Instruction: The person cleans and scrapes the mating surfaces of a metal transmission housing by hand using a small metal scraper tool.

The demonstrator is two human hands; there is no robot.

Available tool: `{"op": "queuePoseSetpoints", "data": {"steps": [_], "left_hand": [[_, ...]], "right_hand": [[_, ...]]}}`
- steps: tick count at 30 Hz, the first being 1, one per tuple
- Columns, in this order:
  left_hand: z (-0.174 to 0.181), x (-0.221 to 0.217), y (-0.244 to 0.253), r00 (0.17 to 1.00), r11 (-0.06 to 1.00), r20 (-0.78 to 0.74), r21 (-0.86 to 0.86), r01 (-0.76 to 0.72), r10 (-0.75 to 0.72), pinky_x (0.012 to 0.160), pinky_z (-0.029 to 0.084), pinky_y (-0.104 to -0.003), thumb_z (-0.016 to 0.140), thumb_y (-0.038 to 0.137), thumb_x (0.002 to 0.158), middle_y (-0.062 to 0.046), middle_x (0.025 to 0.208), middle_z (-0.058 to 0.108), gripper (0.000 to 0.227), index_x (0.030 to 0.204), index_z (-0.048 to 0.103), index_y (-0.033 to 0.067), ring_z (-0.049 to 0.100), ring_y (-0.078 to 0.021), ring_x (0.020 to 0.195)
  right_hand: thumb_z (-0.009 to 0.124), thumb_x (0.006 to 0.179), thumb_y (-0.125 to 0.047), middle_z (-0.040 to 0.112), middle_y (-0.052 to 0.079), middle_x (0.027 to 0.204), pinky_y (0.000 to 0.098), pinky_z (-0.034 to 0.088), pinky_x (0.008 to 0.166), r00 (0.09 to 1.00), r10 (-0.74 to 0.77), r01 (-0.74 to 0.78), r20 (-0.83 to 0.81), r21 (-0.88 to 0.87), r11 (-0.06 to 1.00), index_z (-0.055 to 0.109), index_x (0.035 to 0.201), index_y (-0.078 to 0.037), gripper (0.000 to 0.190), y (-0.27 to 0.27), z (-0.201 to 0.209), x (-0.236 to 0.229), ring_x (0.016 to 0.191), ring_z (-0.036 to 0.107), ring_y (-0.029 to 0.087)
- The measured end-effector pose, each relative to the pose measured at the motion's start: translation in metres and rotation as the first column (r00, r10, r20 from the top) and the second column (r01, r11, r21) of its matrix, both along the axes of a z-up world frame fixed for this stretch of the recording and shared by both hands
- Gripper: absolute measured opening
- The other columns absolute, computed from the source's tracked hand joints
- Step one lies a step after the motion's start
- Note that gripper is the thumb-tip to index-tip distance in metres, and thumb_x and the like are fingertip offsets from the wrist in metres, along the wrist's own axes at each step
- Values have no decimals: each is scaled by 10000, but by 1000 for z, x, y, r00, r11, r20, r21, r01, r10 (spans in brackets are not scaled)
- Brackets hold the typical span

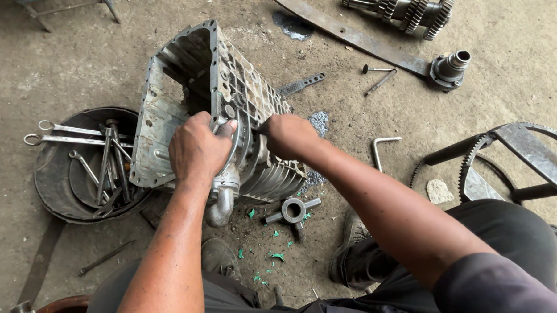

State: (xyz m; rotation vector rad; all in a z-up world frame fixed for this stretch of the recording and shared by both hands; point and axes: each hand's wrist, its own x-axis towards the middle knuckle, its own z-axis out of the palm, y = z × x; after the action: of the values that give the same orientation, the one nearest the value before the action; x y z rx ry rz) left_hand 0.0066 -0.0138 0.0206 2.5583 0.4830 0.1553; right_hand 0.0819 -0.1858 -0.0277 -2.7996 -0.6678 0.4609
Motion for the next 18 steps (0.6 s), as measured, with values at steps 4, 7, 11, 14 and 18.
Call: {"op": "queuePoseSetpoints", "data": {"steps": [4,7,11,14,18], "left_hand": [[3,0,-3,998,1000,-68,-2,-12,12,687,507,-505,782,448,871,-201,860,750,384,870,734,67,732,-382,806],[3,1,-3,998,999,-60,-30,-25,23,691,505,-500,776,441,873,-200,858,754,367,886,734,76,733,-377,804],[-2,0,-1,1000,1000,-21,27,5,-4,683,490,-481,794,434,875,-205,844,748,379,849,736,60,707,-385,792],[-2,3,-1,994,999,-114,-46,1,-6,660,503,-449,733,396,932,-164,801,759,343,923,706,54,739,-304,706],[-1,2,-1,995,1000,-96,-28,6,-9,658,491,-445,751,410,909,-160,805,753,363,896,714,49,724,-299,719]], "right_hand": [[544,962,-114,745,104,837,407,592,647,996,49,-40,69,-126,991,791,1029,-151,259,-3,-9,-3,698,701,233],[500,1004,-111,721,115,755,415,554,559,987,39,-34,154,-35,999,765,1098,-168,287,-4,-15,-4,588,661,244],[480,999,-103,708,116,714,400,509,463,968,82,-97,238,49,994,712,1251,-194,354,-5,-26,-12,527,618,225],[455,988,-78,663,156,870,365,481,357,955,7,-39,295,100,994,698,1289,-229,415,-9,-29,-15,442,585,192],[409,1012,-57,689,108,678,350,462,395,991,4,-12,132,56,998,565,1462,-285,528,-8,-31,-11,480,551,171]]}}
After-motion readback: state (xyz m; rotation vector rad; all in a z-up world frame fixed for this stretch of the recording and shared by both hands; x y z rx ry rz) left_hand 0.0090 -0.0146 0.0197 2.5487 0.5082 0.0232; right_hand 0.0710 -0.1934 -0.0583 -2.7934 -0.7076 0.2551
